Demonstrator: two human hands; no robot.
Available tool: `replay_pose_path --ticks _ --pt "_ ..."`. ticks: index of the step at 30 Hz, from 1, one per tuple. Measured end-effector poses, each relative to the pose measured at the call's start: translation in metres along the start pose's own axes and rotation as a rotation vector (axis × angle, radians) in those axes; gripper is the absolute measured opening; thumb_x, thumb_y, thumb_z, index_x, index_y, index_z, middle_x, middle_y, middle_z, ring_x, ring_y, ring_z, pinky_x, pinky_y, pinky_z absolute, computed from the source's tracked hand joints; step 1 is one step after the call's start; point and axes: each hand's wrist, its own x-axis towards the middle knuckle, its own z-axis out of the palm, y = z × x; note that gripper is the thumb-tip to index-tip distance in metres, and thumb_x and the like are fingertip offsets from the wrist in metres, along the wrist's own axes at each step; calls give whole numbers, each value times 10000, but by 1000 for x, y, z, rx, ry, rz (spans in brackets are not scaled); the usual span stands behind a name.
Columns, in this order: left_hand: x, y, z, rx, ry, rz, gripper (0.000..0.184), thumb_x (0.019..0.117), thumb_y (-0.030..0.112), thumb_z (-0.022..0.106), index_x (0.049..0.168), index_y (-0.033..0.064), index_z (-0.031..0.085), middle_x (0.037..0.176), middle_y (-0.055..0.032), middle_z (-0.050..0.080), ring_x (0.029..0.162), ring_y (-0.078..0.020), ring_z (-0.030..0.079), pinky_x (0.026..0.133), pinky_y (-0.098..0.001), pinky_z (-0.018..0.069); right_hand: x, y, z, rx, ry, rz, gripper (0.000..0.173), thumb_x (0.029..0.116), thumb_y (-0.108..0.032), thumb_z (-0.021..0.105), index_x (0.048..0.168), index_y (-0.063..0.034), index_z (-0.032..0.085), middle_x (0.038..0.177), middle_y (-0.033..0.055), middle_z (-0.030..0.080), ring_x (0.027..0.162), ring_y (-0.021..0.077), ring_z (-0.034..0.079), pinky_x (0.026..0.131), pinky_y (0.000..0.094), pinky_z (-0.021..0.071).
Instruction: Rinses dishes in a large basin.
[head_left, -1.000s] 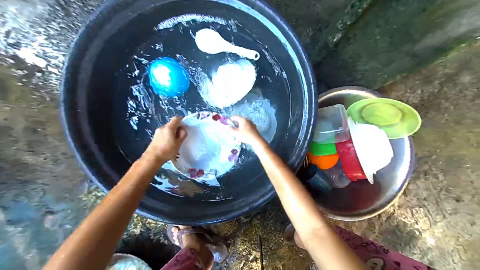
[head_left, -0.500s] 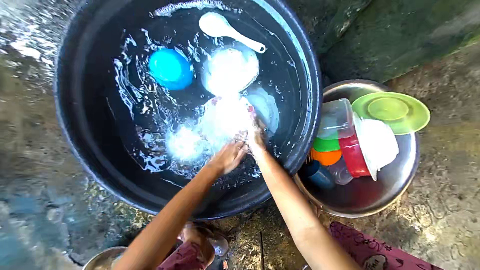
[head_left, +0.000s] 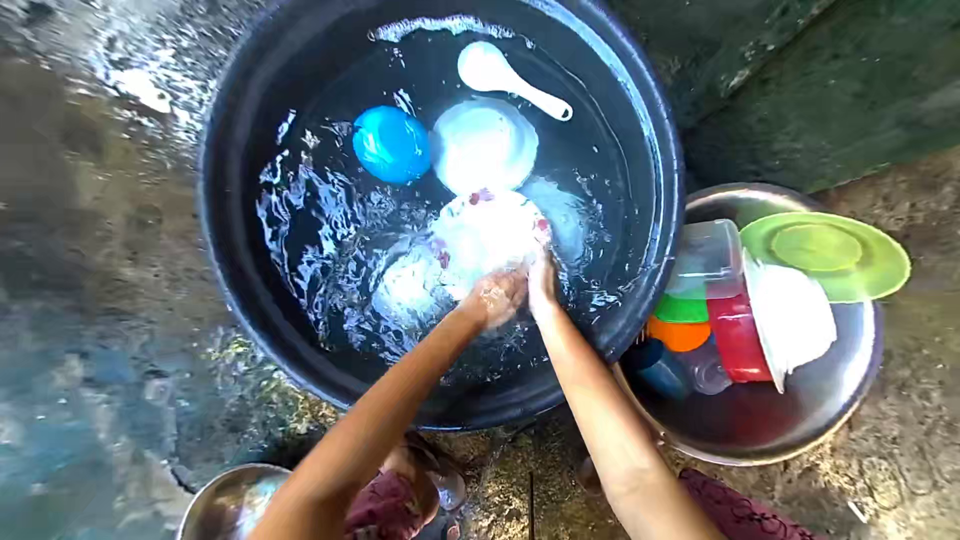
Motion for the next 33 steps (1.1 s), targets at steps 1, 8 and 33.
replay_pose_path --ticks 1,8,33 --pt "-18 -12 -4 36 -62 61 452 1077 141 470 1509 12 496 1568 -178 481 1468 -338 444 1236 -507 308 5 0 -3 37 14 1 551 1140 -342 258 1474 43 467 1453 260 528 1354 329 502 1135 495 385" --pt "-4 -71 -77 310 103 -109 467 1040 216 511 1450 -5 554 1582 -248 431 1539 -482 227 1232 -668 121 6 12 13 -7 -68 -57 521 1124 -327 341 1376 91 524 1340 292 578 1256 328 562 1078 487 442" --pt "8 -60 -111 39 97 -637 607 1093 461 422 1532 44 456 1536 -342 420 1444 -545 366 1151 -733 275 28 10 -2 -298 -408 -250 481 1124 -283 374 1268 101 626 1236 310 644 1179 390 618 1044 563 446"
